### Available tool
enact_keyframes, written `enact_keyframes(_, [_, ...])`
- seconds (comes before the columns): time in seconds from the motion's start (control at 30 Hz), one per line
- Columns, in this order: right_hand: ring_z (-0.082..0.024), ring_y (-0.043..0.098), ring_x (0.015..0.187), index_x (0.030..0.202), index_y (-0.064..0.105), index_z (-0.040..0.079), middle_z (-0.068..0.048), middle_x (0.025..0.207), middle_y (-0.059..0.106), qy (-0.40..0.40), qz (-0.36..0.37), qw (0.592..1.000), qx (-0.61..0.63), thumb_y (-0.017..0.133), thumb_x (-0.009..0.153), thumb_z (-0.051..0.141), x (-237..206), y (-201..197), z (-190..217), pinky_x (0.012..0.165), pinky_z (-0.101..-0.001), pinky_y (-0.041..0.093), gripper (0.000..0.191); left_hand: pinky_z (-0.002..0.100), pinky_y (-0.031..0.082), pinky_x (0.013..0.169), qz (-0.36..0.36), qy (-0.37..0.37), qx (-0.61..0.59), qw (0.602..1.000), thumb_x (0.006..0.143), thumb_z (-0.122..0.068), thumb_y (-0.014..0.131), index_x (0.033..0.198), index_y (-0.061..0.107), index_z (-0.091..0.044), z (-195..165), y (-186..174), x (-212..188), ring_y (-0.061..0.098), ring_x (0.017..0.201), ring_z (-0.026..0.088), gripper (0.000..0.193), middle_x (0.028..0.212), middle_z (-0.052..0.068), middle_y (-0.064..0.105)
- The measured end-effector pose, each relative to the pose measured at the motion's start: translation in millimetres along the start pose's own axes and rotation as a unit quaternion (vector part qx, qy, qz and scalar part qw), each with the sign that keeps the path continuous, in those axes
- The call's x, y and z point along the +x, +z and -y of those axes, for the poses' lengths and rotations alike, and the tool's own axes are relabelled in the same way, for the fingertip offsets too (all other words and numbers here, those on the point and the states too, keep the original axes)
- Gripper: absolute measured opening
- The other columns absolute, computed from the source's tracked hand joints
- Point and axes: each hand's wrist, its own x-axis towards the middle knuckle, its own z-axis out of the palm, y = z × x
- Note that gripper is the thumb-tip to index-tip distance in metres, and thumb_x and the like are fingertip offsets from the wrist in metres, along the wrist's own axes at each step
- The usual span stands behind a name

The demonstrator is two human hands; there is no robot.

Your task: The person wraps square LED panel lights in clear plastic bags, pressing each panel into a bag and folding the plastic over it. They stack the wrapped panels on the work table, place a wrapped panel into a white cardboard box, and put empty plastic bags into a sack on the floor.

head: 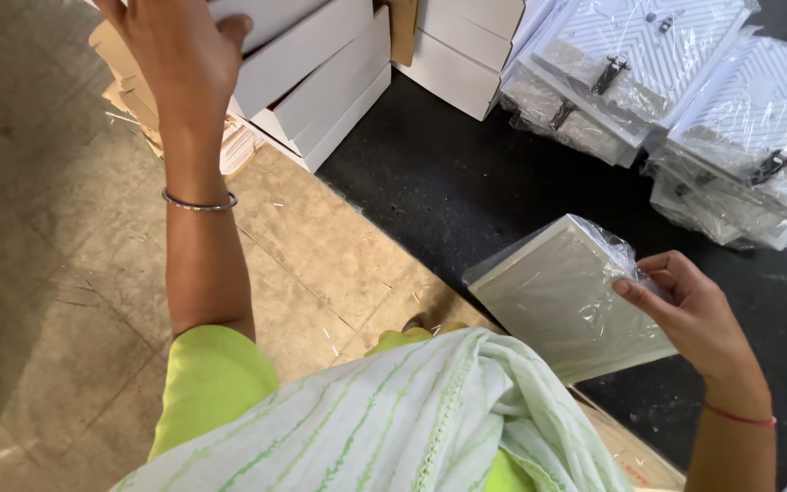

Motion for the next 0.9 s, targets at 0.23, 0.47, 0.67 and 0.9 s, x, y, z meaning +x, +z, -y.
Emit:
enact_keyframes(0.23, [-0.008,0.04,0.069,0.115,0.065,-0.002,-0.006,0.083,0.061,-0.016,-0.043,0.999,-0.006,0.081,0.094,0.013,-21,6,-1,0.054,-0.0241,0.031,0.03,0.047,0.042,0.091,-0.049,0.005,0.094,0.994,0.075,-0.01,0.084,0.103,0.071,-0.003,9,-42,-6,0.065,0.086,0.032,0.031,0.092,0.011,0.068])
enact_keyframes(0.47, [-0.005,0.061,0.09,0.123,0.06,0.001,-0.004,0.103,0.069,-0.045,-0.057,0.993,0.097,0.079,0.089,0.013,-81,-13,-12,0.075,-0.0191,0.05,0.041,0.033,0.06,0.091,0.016,-0.07,-0.063,0.995,0.108,-0.006,0.068,0.129,0.067,0.0,-125,-176,-111,0.076,0.103,0.021,0.022,0.121,0.011,0.077])
enact_keyframes(0.67, [-0.008,0.063,0.095,0.127,0.064,-0.001,-0.008,0.108,0.071,-0.033,-0.163,0.986,0.016,0.082,0.088,0.011,-162,-40,-23,0.085,-0.021,0.052,0.044,0.038,0.049,0.09,0.079,0.065,-0.083,0.991,0.098,-0.016,0.089,0.122,0.071,-0.008,-232,-240,-133,0.064,0.092,0.028,0.031,0.1,0.008,0.071])
enact_keyframes(0.9, [-0.01,0.064,0.1,0.126,0.065,-0.002,-0.007,0.11,0.07,-0.061,-0.216,0.974,0.001,0.083,0.088,0.008,-248,-63,-54,0.092,-0.0238,0.054,0.043,0.039,0.045,0.084,0.12,0.042,-0.252,0.959,0.092,-0.02,0.085,0.111,0.075,-0.01,-324,-164,-208,0.067,0.085,0.022,0.023,0.097,0.002,0.075])
